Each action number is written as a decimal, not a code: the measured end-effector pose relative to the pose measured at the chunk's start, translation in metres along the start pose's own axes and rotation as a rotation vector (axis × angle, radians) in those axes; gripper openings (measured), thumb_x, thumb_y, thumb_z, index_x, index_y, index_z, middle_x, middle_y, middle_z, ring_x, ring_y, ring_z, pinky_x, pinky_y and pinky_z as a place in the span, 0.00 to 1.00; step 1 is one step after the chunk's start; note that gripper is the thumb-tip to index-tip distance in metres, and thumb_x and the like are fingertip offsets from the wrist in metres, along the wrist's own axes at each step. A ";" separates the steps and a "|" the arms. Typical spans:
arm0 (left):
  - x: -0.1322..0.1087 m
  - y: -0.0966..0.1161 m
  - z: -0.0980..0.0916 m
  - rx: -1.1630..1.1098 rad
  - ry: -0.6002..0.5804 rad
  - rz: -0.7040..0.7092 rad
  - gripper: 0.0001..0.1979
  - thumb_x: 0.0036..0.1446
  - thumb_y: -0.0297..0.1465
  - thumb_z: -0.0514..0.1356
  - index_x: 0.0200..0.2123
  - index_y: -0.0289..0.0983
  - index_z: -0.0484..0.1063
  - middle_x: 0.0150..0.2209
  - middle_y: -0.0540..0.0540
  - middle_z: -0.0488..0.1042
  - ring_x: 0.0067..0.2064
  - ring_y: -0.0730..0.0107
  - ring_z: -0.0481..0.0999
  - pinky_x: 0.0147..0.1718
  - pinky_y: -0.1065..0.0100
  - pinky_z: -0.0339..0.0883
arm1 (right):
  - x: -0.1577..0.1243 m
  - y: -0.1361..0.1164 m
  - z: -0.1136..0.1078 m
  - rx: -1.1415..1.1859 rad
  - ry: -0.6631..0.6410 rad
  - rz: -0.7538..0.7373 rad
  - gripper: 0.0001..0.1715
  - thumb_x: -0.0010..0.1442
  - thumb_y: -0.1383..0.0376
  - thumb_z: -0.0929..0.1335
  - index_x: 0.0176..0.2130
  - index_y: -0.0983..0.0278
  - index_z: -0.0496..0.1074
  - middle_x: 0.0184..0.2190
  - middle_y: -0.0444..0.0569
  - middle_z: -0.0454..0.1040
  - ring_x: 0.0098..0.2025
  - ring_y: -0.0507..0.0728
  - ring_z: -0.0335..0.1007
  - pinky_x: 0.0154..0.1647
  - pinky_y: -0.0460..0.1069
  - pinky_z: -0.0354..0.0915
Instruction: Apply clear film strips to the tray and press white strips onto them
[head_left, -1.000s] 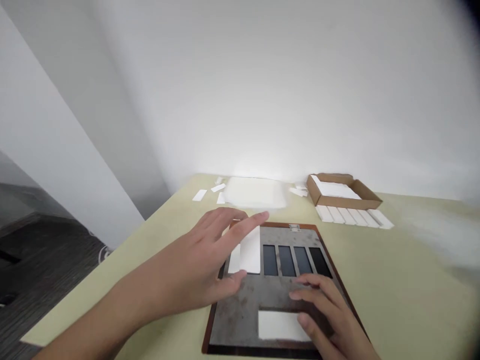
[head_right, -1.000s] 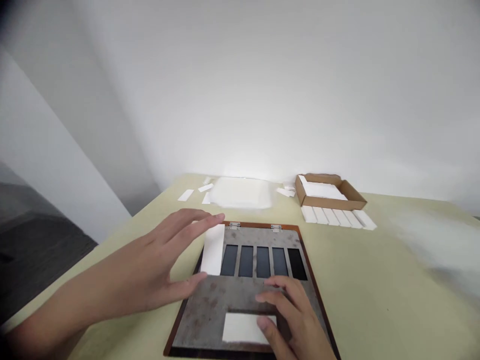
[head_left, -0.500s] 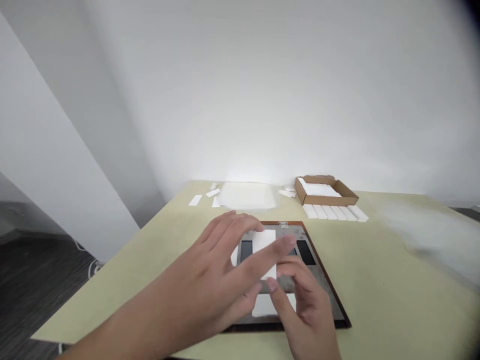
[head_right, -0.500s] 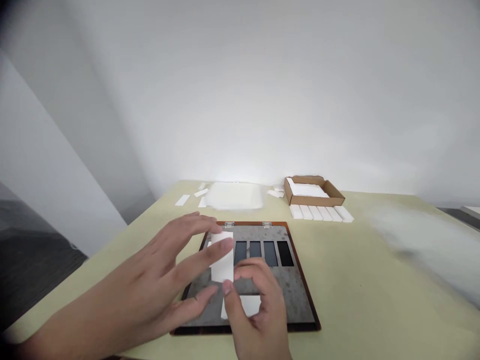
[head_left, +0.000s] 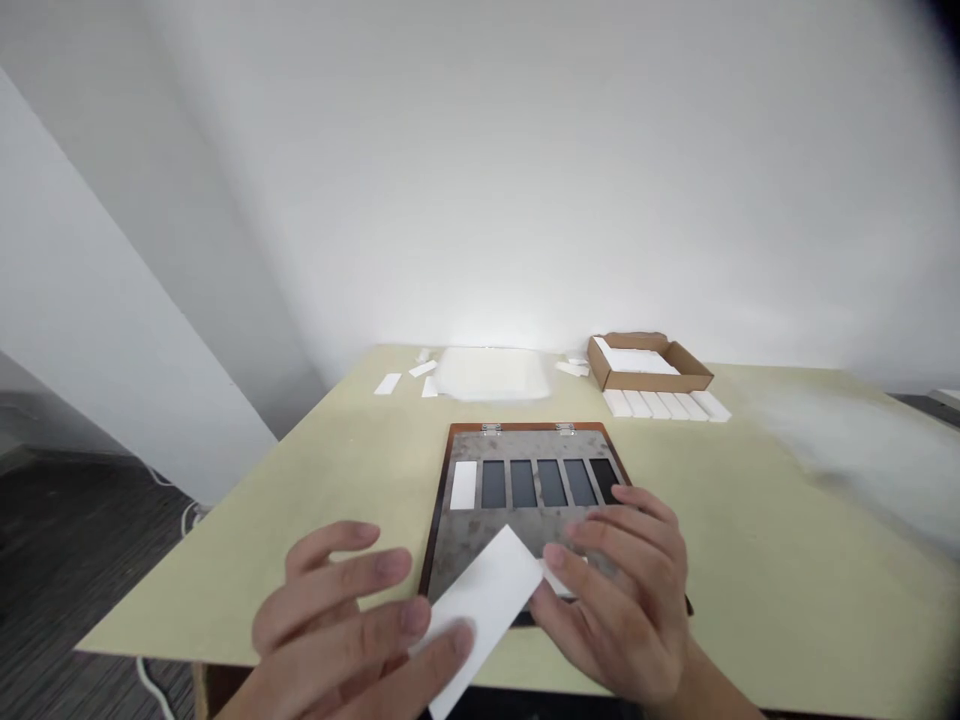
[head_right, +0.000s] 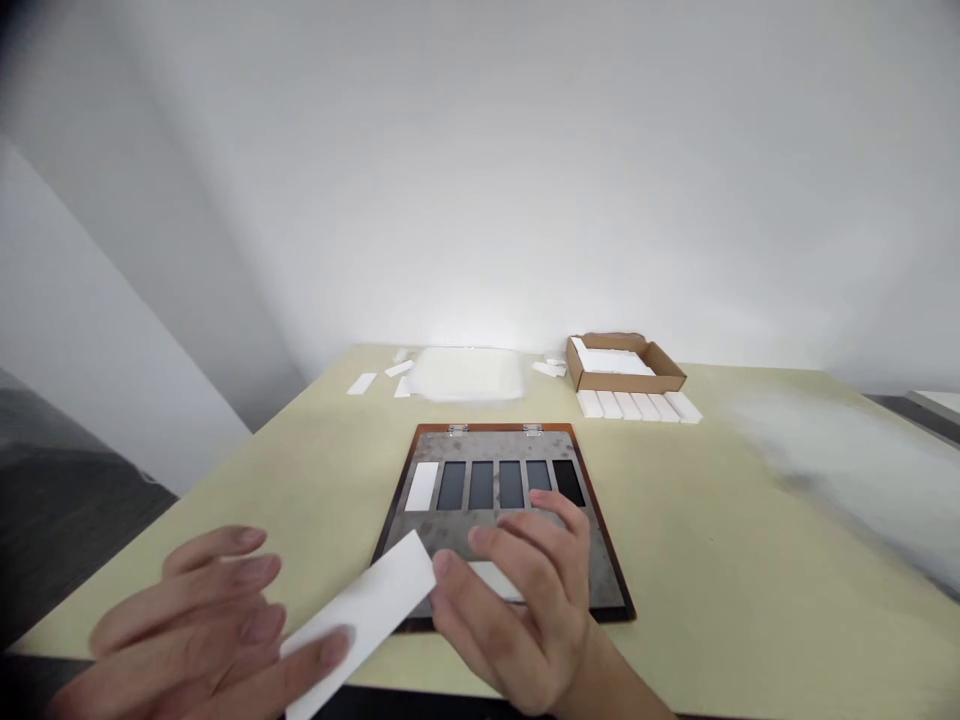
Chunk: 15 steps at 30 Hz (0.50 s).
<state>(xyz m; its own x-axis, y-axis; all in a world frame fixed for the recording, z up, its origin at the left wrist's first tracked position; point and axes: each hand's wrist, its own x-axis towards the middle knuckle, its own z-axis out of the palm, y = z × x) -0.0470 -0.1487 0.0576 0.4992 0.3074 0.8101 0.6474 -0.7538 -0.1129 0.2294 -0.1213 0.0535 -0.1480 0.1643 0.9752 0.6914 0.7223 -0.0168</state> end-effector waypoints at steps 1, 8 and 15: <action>0.002 0.001 -0.002 0.053 0.073 0.058 0.15 0.54 0.29 0.68 0.41 0.58 0.82 0.37 0.46 0.66 0.40 0.58 0.68 0.41 0.45 0.81 | 0.000 -0.001 0.001 0.027 -0.001 0.046 0.19 0.56 0.70 0.76 0.46 0.55 0.76 0.42 0.47 0.77 0.43 0.59 0.76 0.52 0.65 0.75; -0.004 -0.002 -0.015 0.209 0.028 0.228 0.12 0.43 0.36 0.68 0.32 0.61 0.82 0.32 0.43 0.62 0.37 0.53 0.63 0.34 0.44 0.76 | 0.011 -0.011 -0.002 0.151 -0.004 0.146 0.17 0.59 0.74 0.74 0.47 0.60 0.73 0.45 0.49 0.70 0.46 0.59 0.73 0.54 0.65 0.75; -0.002 0.001 -0.023 0.212 0.011 0.225 0.16 0.44 0.31 0.66 0.35 0.59 0.83 0.37 0.43 0.64 0.37 0.59 0.63 0.23 0.56 0.79 | 0.020 -0.011 -0.009 0.144 -0.002 0.057 0.14 0.58 0.75 0.75 0.40 0.58 0.78 0.41 0.48 0.71 0.41 0.57 0.73 0.50 0.62 0.78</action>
<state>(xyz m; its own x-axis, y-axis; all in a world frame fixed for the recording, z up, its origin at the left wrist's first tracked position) -0.0608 -0.1632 0.0689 0.6380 0.1390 0.7574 0.6278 -0.6635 -0.4071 0.2247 -0.1321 0.0753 -0.1133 0.2092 0.9713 0.5902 0.8006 -0.1036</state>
